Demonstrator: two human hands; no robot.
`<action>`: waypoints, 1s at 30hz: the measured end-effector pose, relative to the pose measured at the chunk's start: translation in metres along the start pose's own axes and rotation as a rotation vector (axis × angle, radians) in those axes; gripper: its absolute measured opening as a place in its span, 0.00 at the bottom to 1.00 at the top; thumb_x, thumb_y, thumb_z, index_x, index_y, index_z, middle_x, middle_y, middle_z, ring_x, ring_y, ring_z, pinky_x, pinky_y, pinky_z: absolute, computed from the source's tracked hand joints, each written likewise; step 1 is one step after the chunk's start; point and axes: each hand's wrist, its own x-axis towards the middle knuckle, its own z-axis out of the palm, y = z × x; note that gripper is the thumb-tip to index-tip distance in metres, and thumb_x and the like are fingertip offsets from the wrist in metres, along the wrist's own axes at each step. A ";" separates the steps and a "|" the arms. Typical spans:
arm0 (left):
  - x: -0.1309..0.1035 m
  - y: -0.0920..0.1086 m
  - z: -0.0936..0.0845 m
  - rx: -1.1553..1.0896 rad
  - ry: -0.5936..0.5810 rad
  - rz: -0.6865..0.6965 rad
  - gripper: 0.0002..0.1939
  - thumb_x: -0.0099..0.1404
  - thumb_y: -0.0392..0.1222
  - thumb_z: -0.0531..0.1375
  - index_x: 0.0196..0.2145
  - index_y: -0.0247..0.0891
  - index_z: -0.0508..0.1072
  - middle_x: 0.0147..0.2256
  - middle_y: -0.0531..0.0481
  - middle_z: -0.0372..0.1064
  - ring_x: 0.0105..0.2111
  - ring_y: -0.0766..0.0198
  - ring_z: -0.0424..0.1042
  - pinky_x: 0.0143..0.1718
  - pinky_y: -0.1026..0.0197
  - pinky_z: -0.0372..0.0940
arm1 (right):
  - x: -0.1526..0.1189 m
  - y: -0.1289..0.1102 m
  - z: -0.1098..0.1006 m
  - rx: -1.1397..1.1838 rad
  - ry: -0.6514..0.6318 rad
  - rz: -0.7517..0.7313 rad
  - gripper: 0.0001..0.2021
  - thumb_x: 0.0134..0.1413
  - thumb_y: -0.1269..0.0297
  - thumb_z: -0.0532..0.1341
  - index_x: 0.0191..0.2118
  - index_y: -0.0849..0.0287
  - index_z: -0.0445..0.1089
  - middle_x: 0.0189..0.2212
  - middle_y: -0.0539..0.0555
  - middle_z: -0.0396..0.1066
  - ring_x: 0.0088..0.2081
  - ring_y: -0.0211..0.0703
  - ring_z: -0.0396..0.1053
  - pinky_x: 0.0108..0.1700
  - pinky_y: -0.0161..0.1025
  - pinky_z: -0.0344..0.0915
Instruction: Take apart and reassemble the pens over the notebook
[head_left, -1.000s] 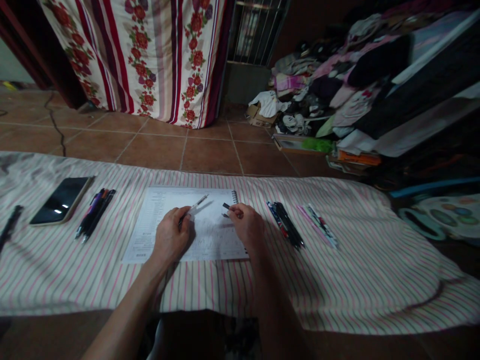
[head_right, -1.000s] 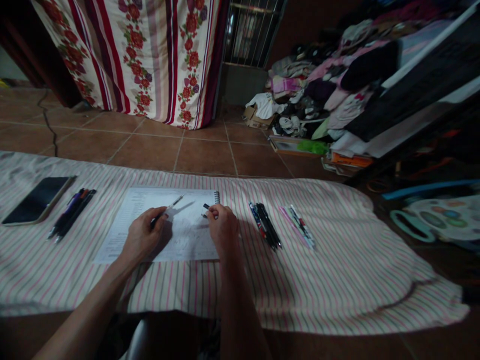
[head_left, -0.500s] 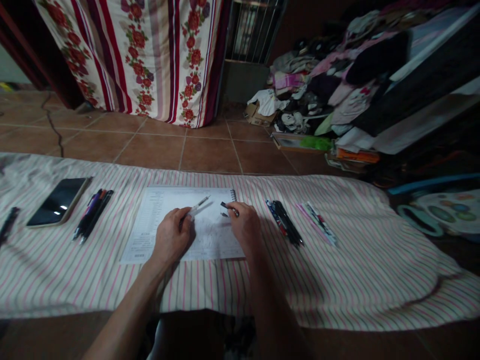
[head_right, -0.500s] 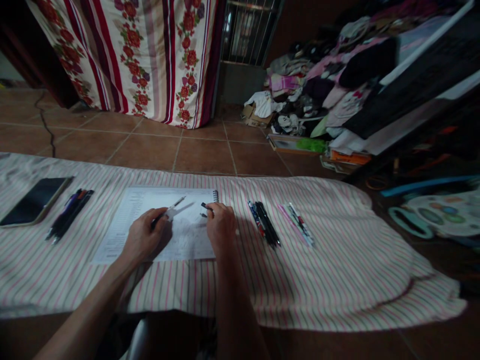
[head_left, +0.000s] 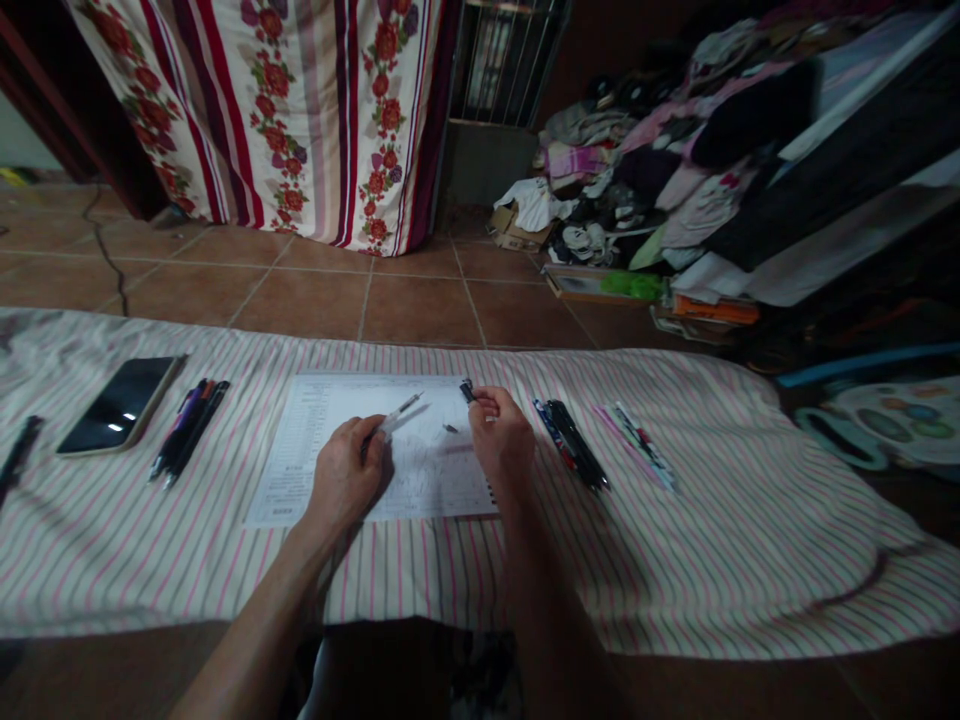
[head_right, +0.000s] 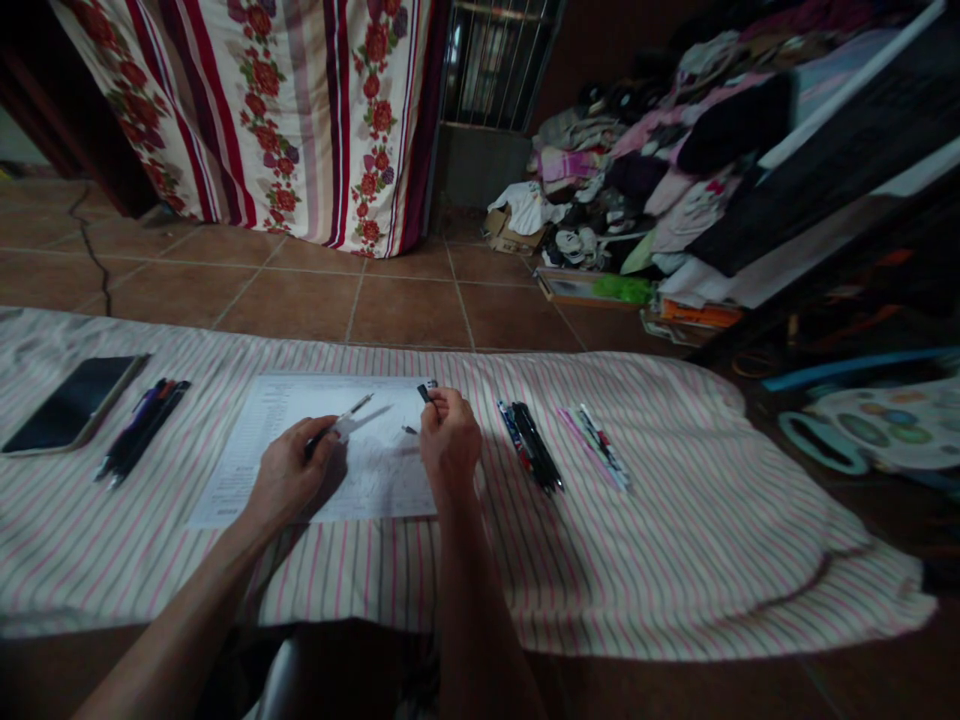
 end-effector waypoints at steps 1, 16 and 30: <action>0.000 0.000 0.000 -0.001 -0.002 0.000 0.16 0.63 0.39 0.50 0.43 0.34 0.73 0.36 0.42 0.73 0.38 0.54 0.71 0.41 0.52 0.65 | 0.000 -0.002 0.000 0.109 0.010 0.052 0.11 0.47 0.67 0.55 0.38 0.58 0.70 0.34 0.54 0.74 0.33 0.41 0.70 0.39 0.38 0.65; 0.000 0.000 0.002 -0.075 0.029 -0.017 0.17 0.62 0.42 0.50 0.42 0.33 0.73 0.36 0.42 0.73 0.40 0.54 0.71 0.43 0.53 0.65 | 0.001 -0.015 0.002 0.765 -0.118 0.334 0.13 0.39 0.62 0.63 0.34 0.60 0.73 0.20 0.45 0.67 0.21 0.31 0.58 0.24 0.30 0.56; -0.001 0.003 0.003 -0.015 0.014 -0.003 0.17 0.62 0.41 0.50 0.43 0.34 0.73 0.36 0.43 0.73 0.38 0.55 0.71 0.42 0.54 0.65 | 0.003 -0.012 0.009 0.930 -0.034 0.306 0.22 0.37 0.62 0.66 0.43 0.59 0.69 0.37 0.54 0.75 0.38 0.40 0.71 0.38 0.36 0.66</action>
